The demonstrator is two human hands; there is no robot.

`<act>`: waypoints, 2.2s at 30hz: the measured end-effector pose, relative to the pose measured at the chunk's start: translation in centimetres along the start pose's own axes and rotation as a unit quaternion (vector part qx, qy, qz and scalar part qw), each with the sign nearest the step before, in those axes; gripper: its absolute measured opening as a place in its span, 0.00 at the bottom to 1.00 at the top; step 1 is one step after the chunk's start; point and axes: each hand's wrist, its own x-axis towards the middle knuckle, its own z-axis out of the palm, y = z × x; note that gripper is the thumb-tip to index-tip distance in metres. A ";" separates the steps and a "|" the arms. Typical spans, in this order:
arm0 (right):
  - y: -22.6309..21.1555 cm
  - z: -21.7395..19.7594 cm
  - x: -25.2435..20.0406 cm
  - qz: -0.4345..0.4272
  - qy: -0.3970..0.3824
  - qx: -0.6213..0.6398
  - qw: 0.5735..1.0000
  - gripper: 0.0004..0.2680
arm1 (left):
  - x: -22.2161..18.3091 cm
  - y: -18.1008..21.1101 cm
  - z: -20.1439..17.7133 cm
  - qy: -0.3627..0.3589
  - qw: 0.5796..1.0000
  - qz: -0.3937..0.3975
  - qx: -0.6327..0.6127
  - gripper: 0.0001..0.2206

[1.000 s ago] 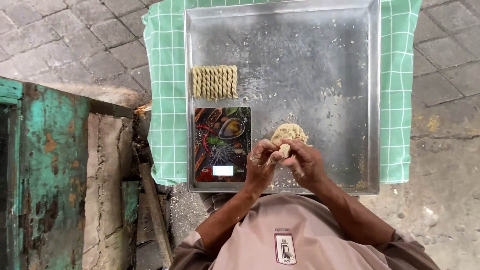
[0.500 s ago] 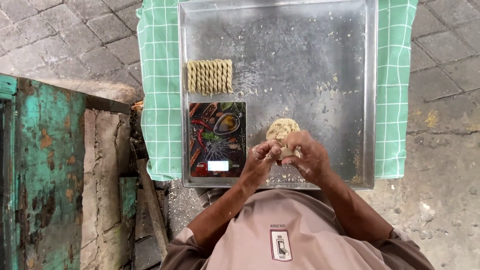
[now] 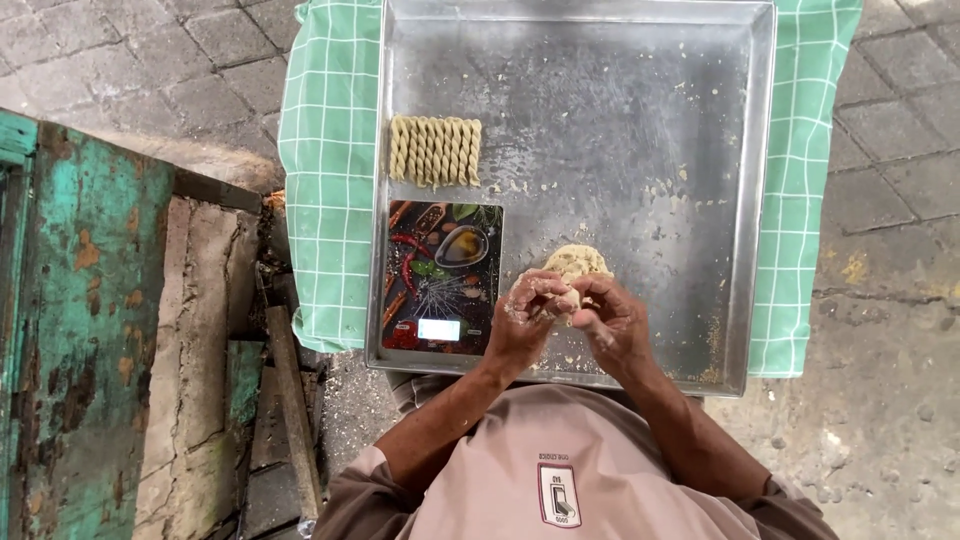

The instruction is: The person is portioning and weighing dough on a digital scale, adjusting the weight by adding or removing small pieces.

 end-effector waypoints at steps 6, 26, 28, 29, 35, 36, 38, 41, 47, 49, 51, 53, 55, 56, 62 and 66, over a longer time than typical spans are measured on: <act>-1.7 -1.5 0.3 -0.077 -0.019 -0.149 0.986 0.08 | -0.4 0.6 -0.4 0.003 0.989 -0.073 -0.126 0.11; 0.5 -0.3 1.0 -0.121 -0.015 -0.202 0.972 0.19 | 0.2 -0.7 0.4 0.074 0.955 -0.107 -0.268 0.12; -0.6 0.3 1.0 -0.109 -0.021 -0.188 0.976 0.17 | -0.1 -0.7 0.6 0.070 0.953 -0.116 -0.271 0.12; -1.1 0.5 1.0 -0.097 -0.031 -0.174 0.980 0.16 | -0.2 -0.8 0.7 0.070 0.951 -0.124 -0.275 0.11; -1.0 -2.5 2.2 -0.084 -0.094 -0.216 0.968 0.06 | -0.7 -3.5 -0.4 -0.003 0.948 -0.137 -0.287 0.07; -1.3 -1.9 2.1 -0.084 -0.091 -0.215 0.969 0.06 | -0.4 -3.0 -0.5 -0.005 0.949 -0.138 -0.285 0.07; -2.1 -1.0 1.6 -0.012 -0.024 -0.126 0.992 0.06 | -0.1 -2.3 -0.5 -0.018 0.935 -0.156 -0.318 0.07; -0.5 -1.4 1.9 -0.020 0.017 -0.108 0.994 0.04 | 0.7 -0.4 -1.0 -0.053 0.948 -0.137 -0.281 0.17; -0.9 -1.6 0.6 -0.025 -0.043 -0.254 0.966 0.09 | 0.9 -1.1 -0.1 0.002 0.973 -0.106 -0.205 0.08; 0.0 -2.3 0.8 0.002 -0.050 -0.230 0.972 0.07 | 0.9 -1.0 -0.3 -0.001 0.973 -0.114 -0.198 0.07; -1.0 -2.3 1.4 0.024 -0.058 -0.205 0.977 0.05 | 0.9 -1.3 -0.2 -0.003 0.975 -0.117 -0.192 0.06; -3.5 -1.3 2.4 -0.001 -0.057 -0.145 0.988 0.07 | 1.0 -2.1 -0.1 0.001 0.970 -0.117 -0.215 0.06; -4.1 -1.0 2.4 0.017 -0.079 -0.062 0.995 0.12 | 0.7 -3.2 -0.2 -0.015 0.949 -0.166 -0.268 0.07; -4.3 -0.8 2.4 0.036 -0.100 0.022 0.994 0.17 | 0.4 -3.8 -0.2 -0.030 0.922 -0.214 -0.321 0.07; -6.4 0.6 2.2 0.045 -0.080 0.016 0.996 0.12 | 1.1 -2.3 -0.3 -0.062 0.953 -0.128 -0.266 0.20; -1.4 -1.8 2.0 0.100 -0.032 -0.003 0.995 0.13 | 1.5 -1.8 -0.6 -0.099 0.989 -0.020 -0.107 0.12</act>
